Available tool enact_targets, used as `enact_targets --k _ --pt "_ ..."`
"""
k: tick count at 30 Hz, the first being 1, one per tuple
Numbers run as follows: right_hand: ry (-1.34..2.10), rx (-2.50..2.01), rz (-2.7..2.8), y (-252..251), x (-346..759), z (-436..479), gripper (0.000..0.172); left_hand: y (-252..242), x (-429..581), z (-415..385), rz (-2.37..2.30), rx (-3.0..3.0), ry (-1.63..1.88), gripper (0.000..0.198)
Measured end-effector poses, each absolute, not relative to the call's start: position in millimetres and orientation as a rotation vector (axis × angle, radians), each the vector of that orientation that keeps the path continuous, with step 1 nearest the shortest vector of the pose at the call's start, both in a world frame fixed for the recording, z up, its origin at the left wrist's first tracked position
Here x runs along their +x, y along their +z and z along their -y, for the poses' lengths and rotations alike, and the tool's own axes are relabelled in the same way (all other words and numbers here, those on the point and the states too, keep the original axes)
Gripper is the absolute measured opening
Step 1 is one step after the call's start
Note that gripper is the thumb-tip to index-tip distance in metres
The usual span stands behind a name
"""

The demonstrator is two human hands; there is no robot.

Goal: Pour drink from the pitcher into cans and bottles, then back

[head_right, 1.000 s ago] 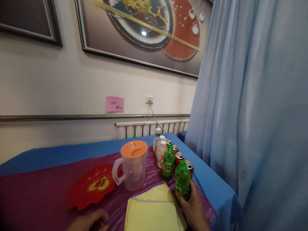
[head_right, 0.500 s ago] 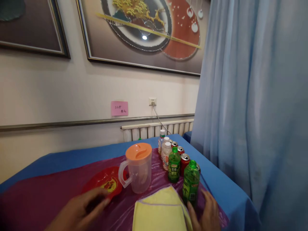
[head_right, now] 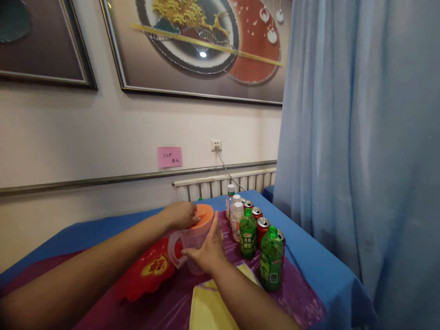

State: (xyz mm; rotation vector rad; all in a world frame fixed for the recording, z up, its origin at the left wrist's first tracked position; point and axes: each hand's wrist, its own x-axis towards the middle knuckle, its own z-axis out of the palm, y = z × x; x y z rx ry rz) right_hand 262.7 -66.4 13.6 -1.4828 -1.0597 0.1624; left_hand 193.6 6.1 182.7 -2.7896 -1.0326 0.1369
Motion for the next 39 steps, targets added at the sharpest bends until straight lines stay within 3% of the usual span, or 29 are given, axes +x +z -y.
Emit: enact_targets --k 7,17,24,31,39 --pt "-0.026 -1.546 0.987 -4.5 252.6 54.4 0.115 190.2 193.2 -12.4 0.912 -2.763 0.302 0.037" --pt "-0.057 -1.599 1.005 -12.7 255.4 52.4 0.113 191.5 191.0 -14.3 0.852 -2.808 0.307 0.033" --pt "0.109 -1.391 1.027 -15.6 264.0 52.5 0.135 187.3 191.5 -17.1 0.797 -2.814 0.305 0.032" --pt "0.167 -1.400 0.973 -22.6 263.3 46.3 0.115 189.0 195.4 -27.0 0.772 -2.850 0.358 0.032" --pt "0.119 -1.410 1.009 -21.8 265.3 47.2 0.110 189.2 194.5 -34.4 0.752 -2.941 0.403 0.030"
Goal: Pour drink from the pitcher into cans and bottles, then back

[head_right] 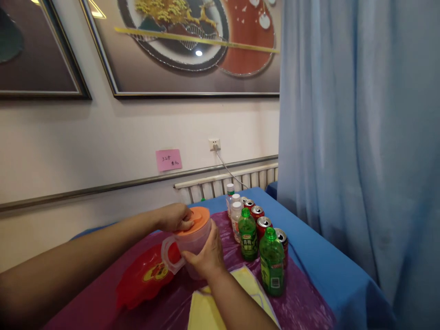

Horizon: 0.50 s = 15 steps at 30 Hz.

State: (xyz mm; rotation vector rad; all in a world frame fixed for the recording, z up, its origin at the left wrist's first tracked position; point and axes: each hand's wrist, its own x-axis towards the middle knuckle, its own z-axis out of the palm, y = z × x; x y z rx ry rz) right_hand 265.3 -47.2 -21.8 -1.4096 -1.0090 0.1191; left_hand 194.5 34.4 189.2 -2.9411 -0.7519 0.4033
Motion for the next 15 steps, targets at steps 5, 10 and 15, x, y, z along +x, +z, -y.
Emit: enact_targets --k 5,10,15 --pt "0.108 -1.399 1.000 -21.7 266.4 47.6 0.110 199.7 193.0 -50.1 0.781 -3.007 0.268 0.031" --pt "0.150 -1.402 1.010 -15.1 265.0 52.3 0.110 202.0 191.4 -58.9 0.673 -3.031 0.174 0.030" --pt "0.127 -1.408 0.983 -9.7 260.4 56.3 0.106 191.3 193.0 -51.6 0.387 -3.023 0.159 0.028"
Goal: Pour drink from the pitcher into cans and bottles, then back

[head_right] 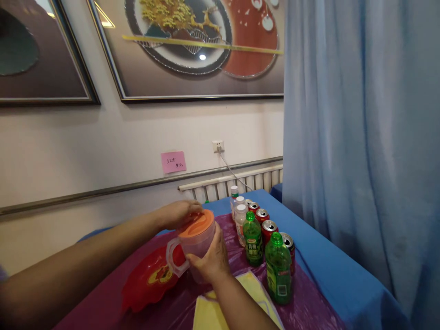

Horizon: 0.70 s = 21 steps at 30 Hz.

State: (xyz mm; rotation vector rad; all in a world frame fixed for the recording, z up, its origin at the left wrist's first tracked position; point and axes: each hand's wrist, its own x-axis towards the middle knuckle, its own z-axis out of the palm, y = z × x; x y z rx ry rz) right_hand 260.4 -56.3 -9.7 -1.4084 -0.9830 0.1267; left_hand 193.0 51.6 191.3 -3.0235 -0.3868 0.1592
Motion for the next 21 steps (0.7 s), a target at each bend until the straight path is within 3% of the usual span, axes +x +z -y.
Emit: enact_targets --k 8,14,21 --pt "0.112 -1.404 1.003 -13.2 261.8 54.9 0.105 195.7 207.7 -38.0 0.447 -2.851 0.179 0.016" --pt "0.069 -1.417 0.998 -14.8 259.1 55.1 0.102 193.3 198.5 -17.4 0.719 -2.727 0.282 0.048" --pt "0.083 -1.425 0.995 -14.4 259.7 55.1 0.103 190.6 199.8 -21.8 0.721 -2.753 0.447 0.043"
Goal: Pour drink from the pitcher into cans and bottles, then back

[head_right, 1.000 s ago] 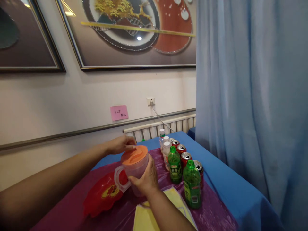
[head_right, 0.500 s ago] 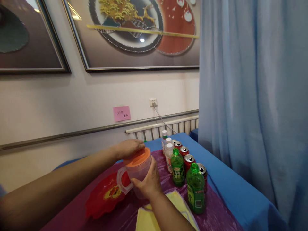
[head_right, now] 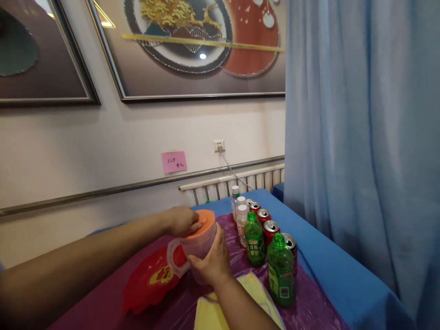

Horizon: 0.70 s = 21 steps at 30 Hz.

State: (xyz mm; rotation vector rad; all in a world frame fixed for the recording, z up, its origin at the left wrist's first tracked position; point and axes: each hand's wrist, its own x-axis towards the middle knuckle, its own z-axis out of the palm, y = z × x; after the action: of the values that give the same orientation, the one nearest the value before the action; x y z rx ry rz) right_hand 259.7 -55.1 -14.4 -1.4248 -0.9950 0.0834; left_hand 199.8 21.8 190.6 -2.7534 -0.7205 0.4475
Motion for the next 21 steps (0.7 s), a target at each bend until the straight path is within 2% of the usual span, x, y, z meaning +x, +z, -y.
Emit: enact_targets --k 6,15,18,21 --pt "0.073 -1.440 1.001 -12.6 260.8 56.2 0.102 193.9 198.0 -33.3 0.666 -2.866 0.501 0.039" --pt "0.114 -1.442 1.009 -10.0 261.7 59.3 0.103 186.9 196.8 -39.7 0.739 -3.022 0.388 0.034" --pt "0.115 -1.430 1.004 -12.9 261.2 59.7 0.105 190.8 194.5 -42.6 0.855 -3.089 0.216 0.040" --pt "0.171 -1.429 1.011 -14.1 262.9 61.5 0.107 193.4 179.9 -43.6 1.062 -3.052 -0.198 0.044"
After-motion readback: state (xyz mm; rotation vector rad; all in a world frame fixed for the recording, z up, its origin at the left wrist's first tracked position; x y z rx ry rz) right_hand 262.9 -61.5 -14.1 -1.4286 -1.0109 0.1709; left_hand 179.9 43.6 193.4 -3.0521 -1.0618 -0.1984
